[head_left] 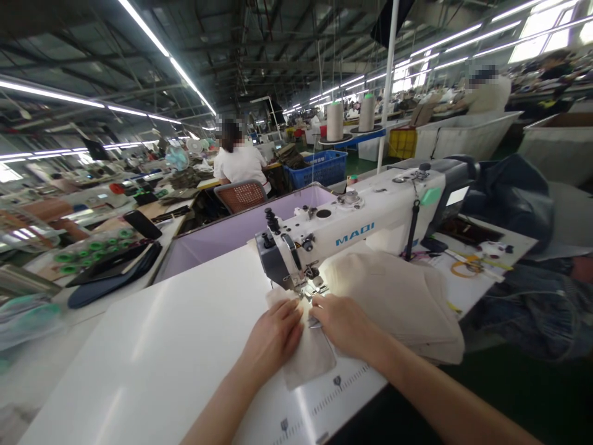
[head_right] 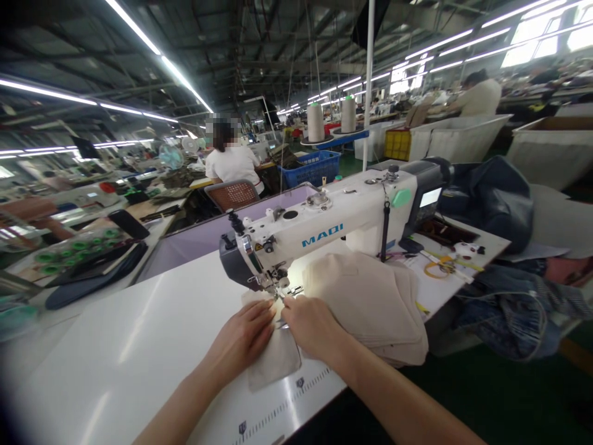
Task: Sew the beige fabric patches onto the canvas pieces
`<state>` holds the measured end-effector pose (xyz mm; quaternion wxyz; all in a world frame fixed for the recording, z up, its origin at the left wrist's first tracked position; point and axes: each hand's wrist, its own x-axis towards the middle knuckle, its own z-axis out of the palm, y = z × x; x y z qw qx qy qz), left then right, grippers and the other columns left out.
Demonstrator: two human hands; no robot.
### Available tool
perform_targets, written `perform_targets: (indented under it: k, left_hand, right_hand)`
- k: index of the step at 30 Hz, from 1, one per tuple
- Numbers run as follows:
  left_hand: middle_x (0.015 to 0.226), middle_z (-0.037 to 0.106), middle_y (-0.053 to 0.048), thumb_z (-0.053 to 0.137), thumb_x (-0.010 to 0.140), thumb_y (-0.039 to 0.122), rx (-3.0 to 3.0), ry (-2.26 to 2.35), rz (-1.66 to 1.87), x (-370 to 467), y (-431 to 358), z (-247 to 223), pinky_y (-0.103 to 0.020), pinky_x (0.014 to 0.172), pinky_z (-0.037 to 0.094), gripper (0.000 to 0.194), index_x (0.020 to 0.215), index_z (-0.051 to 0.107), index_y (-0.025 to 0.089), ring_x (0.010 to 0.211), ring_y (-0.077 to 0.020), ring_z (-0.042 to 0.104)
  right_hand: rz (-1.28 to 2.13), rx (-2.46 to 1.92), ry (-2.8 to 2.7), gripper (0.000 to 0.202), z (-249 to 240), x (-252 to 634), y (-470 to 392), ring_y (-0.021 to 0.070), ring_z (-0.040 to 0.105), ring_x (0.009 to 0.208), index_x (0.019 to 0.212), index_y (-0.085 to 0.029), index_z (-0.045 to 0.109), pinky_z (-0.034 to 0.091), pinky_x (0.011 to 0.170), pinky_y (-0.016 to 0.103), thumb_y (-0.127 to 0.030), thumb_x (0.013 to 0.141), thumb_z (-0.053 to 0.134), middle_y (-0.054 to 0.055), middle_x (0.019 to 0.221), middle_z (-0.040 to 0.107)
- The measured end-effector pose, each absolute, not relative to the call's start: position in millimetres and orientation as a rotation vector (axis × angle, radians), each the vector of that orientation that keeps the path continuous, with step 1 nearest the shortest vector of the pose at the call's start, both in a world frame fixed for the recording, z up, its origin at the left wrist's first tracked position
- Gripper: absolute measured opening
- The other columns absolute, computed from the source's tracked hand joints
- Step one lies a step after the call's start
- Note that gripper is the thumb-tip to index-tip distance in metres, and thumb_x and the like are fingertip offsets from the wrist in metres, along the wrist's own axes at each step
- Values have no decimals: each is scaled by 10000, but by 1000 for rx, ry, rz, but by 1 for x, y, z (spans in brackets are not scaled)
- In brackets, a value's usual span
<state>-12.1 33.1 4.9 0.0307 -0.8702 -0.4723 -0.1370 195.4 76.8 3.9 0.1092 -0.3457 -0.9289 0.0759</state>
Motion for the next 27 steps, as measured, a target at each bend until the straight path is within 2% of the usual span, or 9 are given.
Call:
perform_targets:
  k: [6,12,14,16,19,24,27]
  left_hand:
    - [1248,684,-118,489,991,210,-2684,-1461,-429,-12,31,3,-427,1000,586,282,1202,671,164,1178,-269,641]
    - [1336,651,-143,499,992,219,-2558,-1518,-338,-3,18,-4,-463,1004,578,320,1274,635,151,1244,-303,614]
    - [1381,630,-137,566,971,266,-2515,-1557,-280,8,4,-8,-494,1017,562,359,1315,617,178,1283,-331,586]
    - [1440,594,-132,651,930,379,-2497,-1592,-226,18,-14,-13,-526,1010,554,484,1379,576,214,1297,-362,571]
    - [1492,545,-167,671,905,513,-2483,-1583,-172,26,-33,-21,-550,1006,540,664,1462,505,193,1315,-395,553]
    - [1559,473,-142,589,978,464,-2464,-1717,-49,2,-16,-18,-551,1082,480,593,1499,466,210,1407,-370,473]
    - [1553,479,-149,560,1001,430,-2452,-1869,14,-20,18,-6,-561,1123,441,551,1489,474,188,1422,-352,460]
  right_hand:
    - [310,-1076,-2711,191,11,203,69,219,641,932,1014,-185,695,449,702,290,-131,971,516,65,1074,673]
    - [401,-1416,-2563,163,27,237,53,236,671,846,1061,-160,663,464,691,316,-192,902,647,78,1093,649]
    - [424,-1417,-2576,148,27,250,52,231,670,844,1025,-158,653,458,691,309,-187,883,686,73,1073,651]
    - [458,-1349,-2606,103,22,259,54,211,667,838,972,-169,644,445,685,290,-157,884,695,54,1043,658]
    - [466,-1236,-2629,88,14,266,60,191,661,835,901,-188,634,425,679,270,-102,913,644,26,984,668]
    - [550,-1174,-2543,147,5,271,65,188,662,849,885,-210,638,444,719,276,-113,956,554,11,942,671]
    - [600,-1137,-2518,189,-2,276,66,181,670,836,904,-219,633,468,724,276,-79,917,506,11,942,671]
